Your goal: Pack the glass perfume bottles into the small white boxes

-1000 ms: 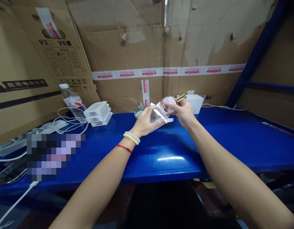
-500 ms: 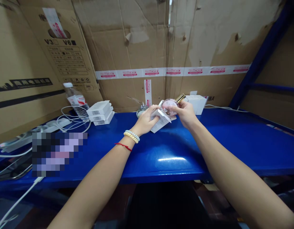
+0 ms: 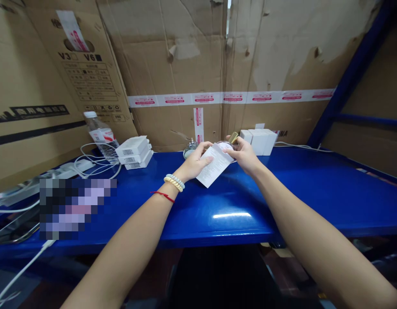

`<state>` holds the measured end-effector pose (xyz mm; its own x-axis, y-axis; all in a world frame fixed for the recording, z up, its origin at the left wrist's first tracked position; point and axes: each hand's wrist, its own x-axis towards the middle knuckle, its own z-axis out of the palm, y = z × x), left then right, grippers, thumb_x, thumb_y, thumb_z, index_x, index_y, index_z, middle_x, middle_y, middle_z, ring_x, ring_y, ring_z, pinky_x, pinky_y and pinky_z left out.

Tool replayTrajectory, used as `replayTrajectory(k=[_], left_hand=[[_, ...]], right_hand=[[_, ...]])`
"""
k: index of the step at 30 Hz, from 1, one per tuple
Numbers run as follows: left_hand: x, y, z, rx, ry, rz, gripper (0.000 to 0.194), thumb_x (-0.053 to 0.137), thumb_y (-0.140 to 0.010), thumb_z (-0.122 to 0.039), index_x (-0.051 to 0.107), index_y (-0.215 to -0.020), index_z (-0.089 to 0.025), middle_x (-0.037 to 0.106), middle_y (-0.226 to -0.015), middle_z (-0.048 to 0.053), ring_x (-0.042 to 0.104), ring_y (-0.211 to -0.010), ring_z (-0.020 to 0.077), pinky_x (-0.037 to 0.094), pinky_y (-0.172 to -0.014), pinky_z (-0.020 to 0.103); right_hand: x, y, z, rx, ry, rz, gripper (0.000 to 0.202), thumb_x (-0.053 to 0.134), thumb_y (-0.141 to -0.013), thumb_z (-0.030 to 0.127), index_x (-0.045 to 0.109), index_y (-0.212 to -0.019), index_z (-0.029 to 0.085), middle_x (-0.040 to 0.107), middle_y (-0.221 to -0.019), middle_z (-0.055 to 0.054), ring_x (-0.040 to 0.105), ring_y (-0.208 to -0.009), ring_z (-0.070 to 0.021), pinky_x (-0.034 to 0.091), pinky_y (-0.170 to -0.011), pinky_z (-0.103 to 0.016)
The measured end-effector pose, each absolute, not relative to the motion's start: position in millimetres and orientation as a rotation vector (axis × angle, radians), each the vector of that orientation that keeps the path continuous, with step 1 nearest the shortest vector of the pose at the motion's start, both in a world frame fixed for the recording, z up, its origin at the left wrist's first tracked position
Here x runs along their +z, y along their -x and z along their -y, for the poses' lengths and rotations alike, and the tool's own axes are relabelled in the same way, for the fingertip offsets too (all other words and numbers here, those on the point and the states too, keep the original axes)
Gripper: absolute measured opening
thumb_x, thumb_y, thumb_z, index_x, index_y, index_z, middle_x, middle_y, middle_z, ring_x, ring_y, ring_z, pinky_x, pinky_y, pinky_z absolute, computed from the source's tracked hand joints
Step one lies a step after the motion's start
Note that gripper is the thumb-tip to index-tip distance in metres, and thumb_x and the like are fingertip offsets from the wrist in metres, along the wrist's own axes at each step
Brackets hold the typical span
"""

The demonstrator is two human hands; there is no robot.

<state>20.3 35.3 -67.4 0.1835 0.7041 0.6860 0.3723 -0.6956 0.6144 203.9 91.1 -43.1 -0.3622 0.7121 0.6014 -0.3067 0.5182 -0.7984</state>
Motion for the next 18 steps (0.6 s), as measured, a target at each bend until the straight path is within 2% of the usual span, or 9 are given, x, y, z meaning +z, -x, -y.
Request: replayTrajectory(k=[3, 5, 9, 12, 16, 18], left_hand=[[-67.0, -22.2, -36.2, 1.527, -2.155, -1.064, 0.043, 0.055, -0.083, -0.033, 0.041, -0.122, -0.023, 0.059, -0.105, 0.007, 0.059, -0.09, 0.017, 0.049, -0.077, 0.031], [-67.4, -23.2, -36.5, 1.522, -2.143, -1.092, 0.043, 0.054, -0.084, -0.031, 0.041, -0.124, -0.023, 0.058, -0.111, 0.008, 0.06, -0.092, 0.0166, 0.049, -0.078, 0.03], [-71.6, -26.6, -36.0, 1.427, -2.061, -1.162, 0.044, 0.055, -0.084, -0.028, 0.041, -0.125, -0.019, 0.059, -0.112, 0.009, 0.06, -0.089, 0.0154, 0.049, -0.072, 0.026], [-75.8, -32.2, -35.6, 1.363, -1.942, -1.232, 0.042, 0.056, -0.083, -0.024, 0.044, -0.122, -0.017, 0.061, -0.106, 0.008, 0.061, -0.08, 0.0143, 0.048, -0.064, 0.024], [-78.8, -40.4, -36.1, 1.358, -1.729, -1.334, 0.037, 0.056, -0.083, -0.019, 0.046, -0.118, -0.016, 0.063, -0.093, 0.006, 0.059, -0.072, 0.0136, 0.047, -0.062, 0.025], [-79.2, -42.8, -36.6, 1.378, -1.673, -1.336, 0.036, 0.056, -0.083, -0.018, 0.047, -0.118, -0.015, 0.063, -0.092, 0.006, 0.059, -0.072, 0.0138, 0.047, -0.064, 0.025]], right_hand=[[-46.1, -200.3, -93.0, 1.039, 0.302, 1.596, 0.088, 0.078, -0.054, 0.023, 0.038, -0.133, 0.025, 0.065, -0.086, -0.002, 0.061, -0.071, -0.0168, 0.049, -0.06, -0.029], [-47.4, -199.3, -94.3, 1.023, 0.307, 1.601, 0.09, 0.077, -0.055, 0.022, 0.035, -0.134, 0.027, 0.063, -0.084, 0.0, 0.06, -0.071, -0.0159, 0.048, -0.06, -0.028], [-51.8, -197.5, -99.7, 1.064, 0.509, 1.617, 0.075, 0.075, -0.053, 0.021, 0.045, -0.121, 0.024, 0.059, -0.072, 0.003, 0.054, -0.06, -0.0138, 0.042, -0.052, -0.025], [-58.4, -194.0, -109.2, 1.062, 0.698, 1.547, 0.06, 0.073, -0.053, 0.019, 0.052, -0.11, 0.02, 0.063, -0.077, 0.0, 0.057, -0.064, -0.0151, 0.042, -0.053, -0.026], [-66.2, -189.0, -119.9, 1.103, 0.818, 1.496, 0.028, 0.068, -0.065, 0.027, 0.058, -0.089, 0.016, 0.064, -0.08, -0.004, 0.056, -0.065, -0.0141, 0.042, -0.053, -0.024], [-67.5, -188.1, -120.7, 1.162, 0.781, 1.481, 0.027, 0.065, -0.072, 0.036, 0.059, -0.088, 0.015, 0.064, -0.079, -0.005, 0.057, -0.064, -0.0139, 0.041, -0.052, -0.024]])
